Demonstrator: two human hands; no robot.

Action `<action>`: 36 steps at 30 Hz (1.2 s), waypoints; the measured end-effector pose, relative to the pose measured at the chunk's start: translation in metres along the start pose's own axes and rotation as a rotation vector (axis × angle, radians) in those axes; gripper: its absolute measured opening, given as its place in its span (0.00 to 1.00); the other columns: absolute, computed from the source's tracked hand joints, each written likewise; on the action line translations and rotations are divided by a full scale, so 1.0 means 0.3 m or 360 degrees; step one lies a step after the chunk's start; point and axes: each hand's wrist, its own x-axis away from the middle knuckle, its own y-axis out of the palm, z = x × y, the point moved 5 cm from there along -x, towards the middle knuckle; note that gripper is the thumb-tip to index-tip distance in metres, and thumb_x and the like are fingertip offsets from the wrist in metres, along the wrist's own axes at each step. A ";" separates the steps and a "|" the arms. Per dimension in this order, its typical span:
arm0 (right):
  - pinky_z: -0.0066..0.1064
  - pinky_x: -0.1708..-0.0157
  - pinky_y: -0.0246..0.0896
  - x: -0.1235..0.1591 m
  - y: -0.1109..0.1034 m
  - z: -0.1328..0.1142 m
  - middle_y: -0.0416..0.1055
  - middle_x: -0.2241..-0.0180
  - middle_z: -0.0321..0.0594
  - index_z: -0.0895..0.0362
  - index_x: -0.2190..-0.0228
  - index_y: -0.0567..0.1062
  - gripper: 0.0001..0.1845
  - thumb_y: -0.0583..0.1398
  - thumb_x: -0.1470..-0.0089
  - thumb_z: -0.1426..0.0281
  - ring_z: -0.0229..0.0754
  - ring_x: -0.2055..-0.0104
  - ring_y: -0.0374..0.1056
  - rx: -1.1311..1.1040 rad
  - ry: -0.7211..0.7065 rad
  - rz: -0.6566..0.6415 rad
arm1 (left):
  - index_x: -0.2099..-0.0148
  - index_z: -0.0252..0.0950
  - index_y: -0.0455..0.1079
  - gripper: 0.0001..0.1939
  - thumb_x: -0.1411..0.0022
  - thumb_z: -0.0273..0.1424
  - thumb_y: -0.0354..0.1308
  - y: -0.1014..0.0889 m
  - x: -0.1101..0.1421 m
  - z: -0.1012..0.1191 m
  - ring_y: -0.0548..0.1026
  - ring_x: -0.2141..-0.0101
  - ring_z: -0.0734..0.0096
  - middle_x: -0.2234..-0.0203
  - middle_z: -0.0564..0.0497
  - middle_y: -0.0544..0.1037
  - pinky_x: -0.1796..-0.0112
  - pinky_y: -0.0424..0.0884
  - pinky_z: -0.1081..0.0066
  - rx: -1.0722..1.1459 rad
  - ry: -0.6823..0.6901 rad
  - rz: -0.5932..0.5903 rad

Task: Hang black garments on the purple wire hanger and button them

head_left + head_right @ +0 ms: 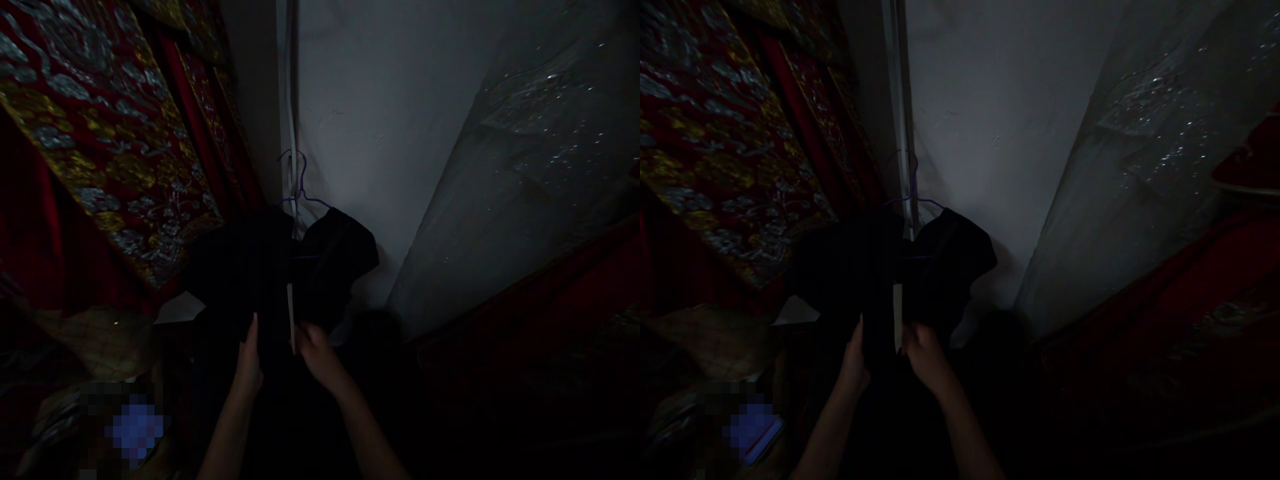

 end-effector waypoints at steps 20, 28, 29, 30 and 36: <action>0.27 0.79 0.47 0.109 -0.106 0.021 0.59 0.85 0.30 0.56 0.80 0.68 0.18 0.60 0.47 0.57 0.32 0.82 0.54 -0.0038 0.0253 -0.0029 | 0.41 0.38 0.64 0.34 0.47 0.39 0.70 -0.050 0.028 0.074 0.71 0.43 0.53 0.45 0.42 0.72 0.41 0.65 0.52 -0.0455 0.0929 0.0309; 0.26 0.82 0.47 0.157 -0.075 -0.066 0.61 0.87 0.30 0.56 0.81 0.69 0.22 0.58 0.47 0.52 0.33 0.86 0.55 -0.0216 0.0389 -0.0296 | 0.50 0.39 0.69 0.15 0.40 0.33 0.62 0.019 0.176 -0.042 0.75 0.53 0.57 0.56 0.44 0.76 0.50 0.71 0.61 -0.1025 0.1127 -0.0524; 0.26 0.82 0.46 0.149 -0.074 -0.074 0.61 0.88 0.31 0.56 0.80 0.69 0.22 0.58 0.48 0.51 0.33 0.86 0.56 -0.0257 0.0388 -0.0288 | 0.54 0.39 0.71 0.10 0.39 0.33 0.61 0.044 0.179 -0.061 0.77 0.58 0.59 0.61 0.46 0.78 0.54 0.72 0.63 -0.1051 0.0998 -0.0682; 0.26 0.83 0.46 0.138 -0.074 -0.084 0.62 0.88 0.31 0.56 0.80 0.70 0.22 0.58 0.49 0.51 0.33 0.86 0.56 -0.0288 0.0377 -0.0278 | 0.59 0.39 0.71 0.06 0.37 0.34 0.59 0.067 0.179 -0.067 0.77 0.63 0.61 0.66 0.48 0.77 0.59 0.72 0.65 -0.1059 0.0932 -0.0777; 0.23 0.86 0.40 -0.075 -0.173 -0.258 0.63 0.90 0.32 0.58 0.82 0.72 0.18 0.62 0.55 0.56 0.30 0.88 0.53 -0.0479 0.0176 0.0033 | 0.67 0.39 0.66 0.07 0.35 0.32 0.54 0.173 0.131 -0.027 0.72 0.71 0.68 0.73 0.53 0.73 0.66 0.67 0.71 -0.1159 0.1095 -0.0820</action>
